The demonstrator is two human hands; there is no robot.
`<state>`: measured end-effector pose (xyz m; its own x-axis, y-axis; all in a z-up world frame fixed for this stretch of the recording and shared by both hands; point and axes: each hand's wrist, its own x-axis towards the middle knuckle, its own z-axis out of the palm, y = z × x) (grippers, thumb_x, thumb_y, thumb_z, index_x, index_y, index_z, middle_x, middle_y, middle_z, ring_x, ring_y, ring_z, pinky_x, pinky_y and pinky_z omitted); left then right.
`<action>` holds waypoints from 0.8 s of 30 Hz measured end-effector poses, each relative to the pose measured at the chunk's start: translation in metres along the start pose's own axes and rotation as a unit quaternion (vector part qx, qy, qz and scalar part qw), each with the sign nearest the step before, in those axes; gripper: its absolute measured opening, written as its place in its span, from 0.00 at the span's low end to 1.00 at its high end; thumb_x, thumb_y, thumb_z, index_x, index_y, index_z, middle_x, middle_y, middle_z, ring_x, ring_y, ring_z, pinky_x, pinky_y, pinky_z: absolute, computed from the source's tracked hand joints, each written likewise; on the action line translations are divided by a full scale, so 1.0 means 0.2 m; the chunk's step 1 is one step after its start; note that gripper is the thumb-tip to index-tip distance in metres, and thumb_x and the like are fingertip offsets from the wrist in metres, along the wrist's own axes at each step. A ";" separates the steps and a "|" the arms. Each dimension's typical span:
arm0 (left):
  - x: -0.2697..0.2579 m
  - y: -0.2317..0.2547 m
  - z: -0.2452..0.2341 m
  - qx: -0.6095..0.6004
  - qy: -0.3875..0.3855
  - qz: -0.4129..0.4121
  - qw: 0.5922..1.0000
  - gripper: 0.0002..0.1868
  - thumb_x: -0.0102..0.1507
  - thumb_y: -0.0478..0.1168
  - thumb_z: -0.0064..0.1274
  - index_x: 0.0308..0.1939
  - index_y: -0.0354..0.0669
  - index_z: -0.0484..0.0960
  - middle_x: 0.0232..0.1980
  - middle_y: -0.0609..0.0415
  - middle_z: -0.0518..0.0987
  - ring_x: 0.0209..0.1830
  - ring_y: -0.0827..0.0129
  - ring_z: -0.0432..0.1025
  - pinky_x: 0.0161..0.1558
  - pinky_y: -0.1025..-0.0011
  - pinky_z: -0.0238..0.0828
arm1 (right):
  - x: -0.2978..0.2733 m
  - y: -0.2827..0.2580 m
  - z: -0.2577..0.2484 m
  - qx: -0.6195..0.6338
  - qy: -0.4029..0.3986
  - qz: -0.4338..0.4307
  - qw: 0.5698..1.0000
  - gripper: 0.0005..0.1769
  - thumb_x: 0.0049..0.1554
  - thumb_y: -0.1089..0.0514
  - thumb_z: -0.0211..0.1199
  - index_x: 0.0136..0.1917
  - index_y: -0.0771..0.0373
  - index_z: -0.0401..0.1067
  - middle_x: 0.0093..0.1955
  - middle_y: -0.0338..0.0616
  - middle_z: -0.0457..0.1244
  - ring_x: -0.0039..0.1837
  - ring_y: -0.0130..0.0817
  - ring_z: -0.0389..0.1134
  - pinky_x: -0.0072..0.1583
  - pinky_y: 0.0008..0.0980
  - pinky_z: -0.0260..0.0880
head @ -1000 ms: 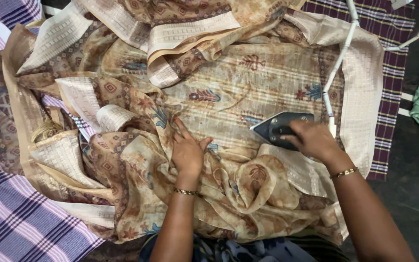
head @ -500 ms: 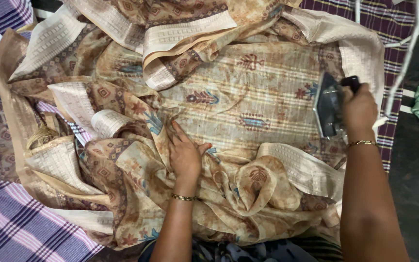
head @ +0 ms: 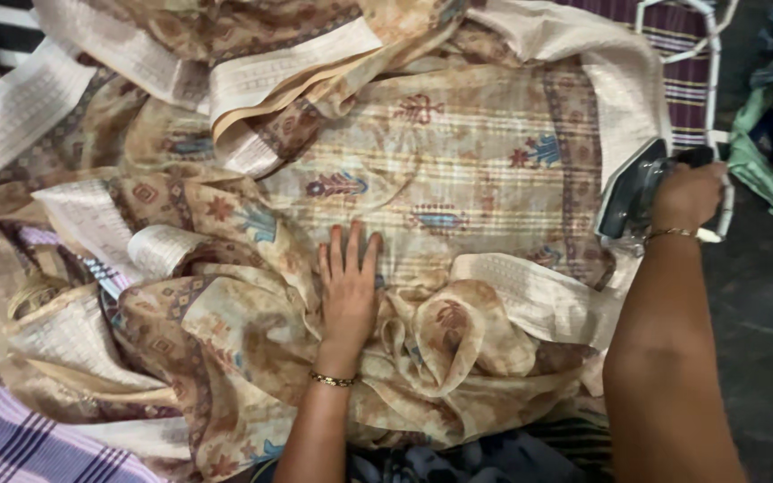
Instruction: The person irons a large patterned cloth on a flat surface. They repeatedly smooth the fabric with their hands and use an electric iron to press different sections, adjusting the cloth's position as needed.
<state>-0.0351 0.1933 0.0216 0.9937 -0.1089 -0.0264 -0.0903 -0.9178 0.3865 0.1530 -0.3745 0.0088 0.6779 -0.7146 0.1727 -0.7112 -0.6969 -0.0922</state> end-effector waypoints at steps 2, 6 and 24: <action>0.01 0.00 0.04 0.085 -0.010 -0.005 0.996 0.49 0.52 0.38 0.68 0.77 0.53 0.65 0.83 0.48 0.53 0.83 0.49 0.48 0.80 0.52 0.47 | -0.02 0.04 0.01 -0.018 0.001 -0.015 1.000 0.30 0.64 0.48 0.65 0.64 0.75 0.60 0.57 0.71 0.66 0.57 0.65 0.69 0.58 0.54 0.69; 0.00 0.01 0.01 -0.074 -0.039 -0.071 0.994 0.53 0.48 0.45 0.72 0.74 0.48 0.62 0.81 0.43 0.49 0.79 0.41 0.45 0.73 0.43 0.46 | -0.15 0.06 -0.09 -0.030 -0.052 -0.120 0.991 0.30 0.63 0.46 0.64 0.65 0.73 0.63 0.53 0.70 0.67 0.54 0.67 0.70 0.55 0.56 0.70; 0.00 -0.07 -0.09 -0.073 0.017 -0.180 0.981 0.64 0.39 0.71 0.70 0.73 0.48 0.63 0.80 0.36 0.43 0.79 0.33 0.40 0.71 0.45 0.55 | -1.03 -0.90 -0.49 0.053 -0.234 -0.627 0.741 0.24 0.52 0.41 0.70 0.55 0.56 0.75 0.50 0.49 0.71 0.50 0.52 0.72 0.48 0.46 0.71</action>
<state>-0.0335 0.2129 0.0331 0.9612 0.2284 -0.1549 0.2754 -0.8298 0.4854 0.1235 -0.0958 0.0858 0.8013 0.5738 -0.1694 0.5346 -0.8138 -0.2276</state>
